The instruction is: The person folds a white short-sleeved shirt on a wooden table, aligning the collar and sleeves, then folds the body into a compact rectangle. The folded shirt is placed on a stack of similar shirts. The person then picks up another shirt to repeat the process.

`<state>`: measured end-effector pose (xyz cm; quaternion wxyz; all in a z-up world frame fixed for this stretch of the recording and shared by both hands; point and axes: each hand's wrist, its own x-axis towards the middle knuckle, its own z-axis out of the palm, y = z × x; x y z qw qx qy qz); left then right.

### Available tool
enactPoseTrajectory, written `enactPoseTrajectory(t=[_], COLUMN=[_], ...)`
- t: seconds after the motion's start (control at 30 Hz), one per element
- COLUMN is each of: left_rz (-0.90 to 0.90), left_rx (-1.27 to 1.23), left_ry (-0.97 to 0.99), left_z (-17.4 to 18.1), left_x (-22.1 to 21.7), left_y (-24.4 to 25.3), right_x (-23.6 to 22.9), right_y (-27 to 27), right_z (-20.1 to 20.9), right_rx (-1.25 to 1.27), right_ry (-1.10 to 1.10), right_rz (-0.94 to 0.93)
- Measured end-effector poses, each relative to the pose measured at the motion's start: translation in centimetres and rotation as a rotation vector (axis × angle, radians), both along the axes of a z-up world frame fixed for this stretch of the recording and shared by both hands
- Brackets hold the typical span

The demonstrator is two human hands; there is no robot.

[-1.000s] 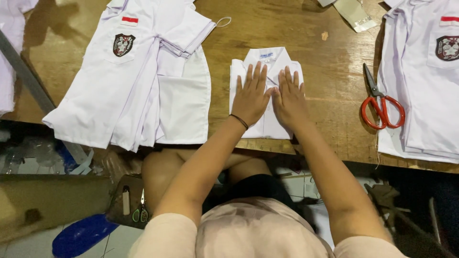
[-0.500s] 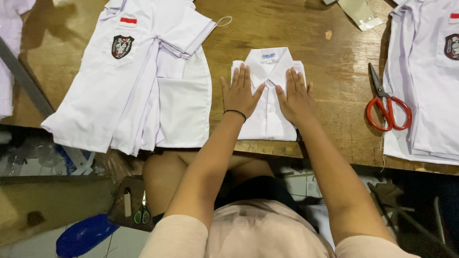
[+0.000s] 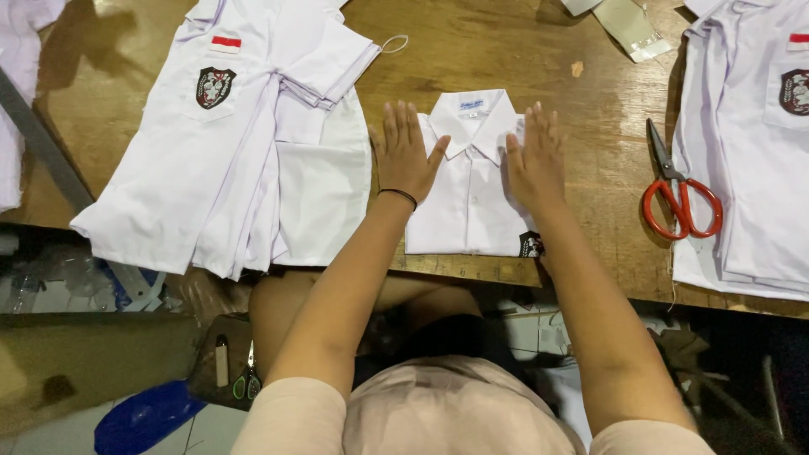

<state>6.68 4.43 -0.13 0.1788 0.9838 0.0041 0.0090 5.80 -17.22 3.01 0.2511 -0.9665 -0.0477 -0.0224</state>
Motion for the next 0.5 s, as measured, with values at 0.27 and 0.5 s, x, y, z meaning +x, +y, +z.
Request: enactPoseTrajectory(t=[0.27,0.5], left_rz=[-0.104,-0.049], left_rx=[-0.068,0.002], left_ry=[-0.045,0.081], left_z=[-3.7,-2.1], left_x=[3.1,1.8], left_y=[-3.2,-2.5], right_x=[4.1,3.7], right_y=[1.4,0.8], right_z=[-3.5,-3.2], right_rx=[-0.131,-0.188], right_ry=[0.070,0.105], right_rz=[0.112,0.084])
